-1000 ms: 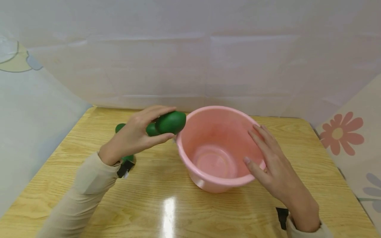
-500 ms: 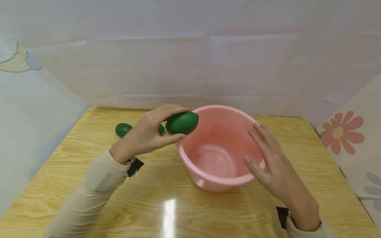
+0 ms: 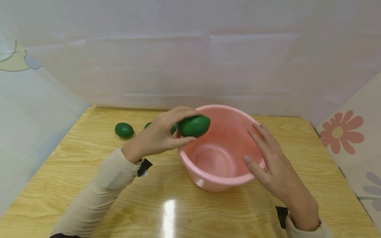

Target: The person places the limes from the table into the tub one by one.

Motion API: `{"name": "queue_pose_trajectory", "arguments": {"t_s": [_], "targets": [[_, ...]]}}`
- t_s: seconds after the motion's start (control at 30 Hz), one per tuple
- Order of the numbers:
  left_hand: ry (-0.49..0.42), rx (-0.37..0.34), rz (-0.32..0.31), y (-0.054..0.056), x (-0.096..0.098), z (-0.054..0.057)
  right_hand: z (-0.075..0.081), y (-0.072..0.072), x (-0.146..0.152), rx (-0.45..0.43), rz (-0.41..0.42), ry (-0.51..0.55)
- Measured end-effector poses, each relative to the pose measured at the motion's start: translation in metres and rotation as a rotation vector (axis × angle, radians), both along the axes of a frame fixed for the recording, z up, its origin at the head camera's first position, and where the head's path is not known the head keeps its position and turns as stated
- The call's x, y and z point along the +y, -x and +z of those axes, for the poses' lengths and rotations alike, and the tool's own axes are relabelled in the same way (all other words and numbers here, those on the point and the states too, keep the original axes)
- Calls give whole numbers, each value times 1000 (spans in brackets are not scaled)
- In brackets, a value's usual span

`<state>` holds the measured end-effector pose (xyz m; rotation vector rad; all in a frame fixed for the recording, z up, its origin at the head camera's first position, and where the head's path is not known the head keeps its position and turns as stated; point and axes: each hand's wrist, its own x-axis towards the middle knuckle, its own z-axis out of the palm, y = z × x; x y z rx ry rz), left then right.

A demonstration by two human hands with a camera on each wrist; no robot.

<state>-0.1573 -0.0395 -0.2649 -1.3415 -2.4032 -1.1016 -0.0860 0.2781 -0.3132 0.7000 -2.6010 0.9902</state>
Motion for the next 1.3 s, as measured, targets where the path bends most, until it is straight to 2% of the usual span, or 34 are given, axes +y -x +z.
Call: {"name": "queue_pose_trajectory", "arguments": {"t_s": [0.4, 0.73, 1.03, 1.3], "targets": [[46, 3, -25, 5, 9, -9, 0, 0, -1, -2, -6, -7], [141, -9, -17, 6, 13, -8, 1, 1, -1, -22, -2, 8], [213, -78, -19, 9, 17, -5, 0, 0, 0, -22, 1, 10], [295, -187, -14, 9, 22, -2, 1, 0, 1, -37, 0, 15]]}}
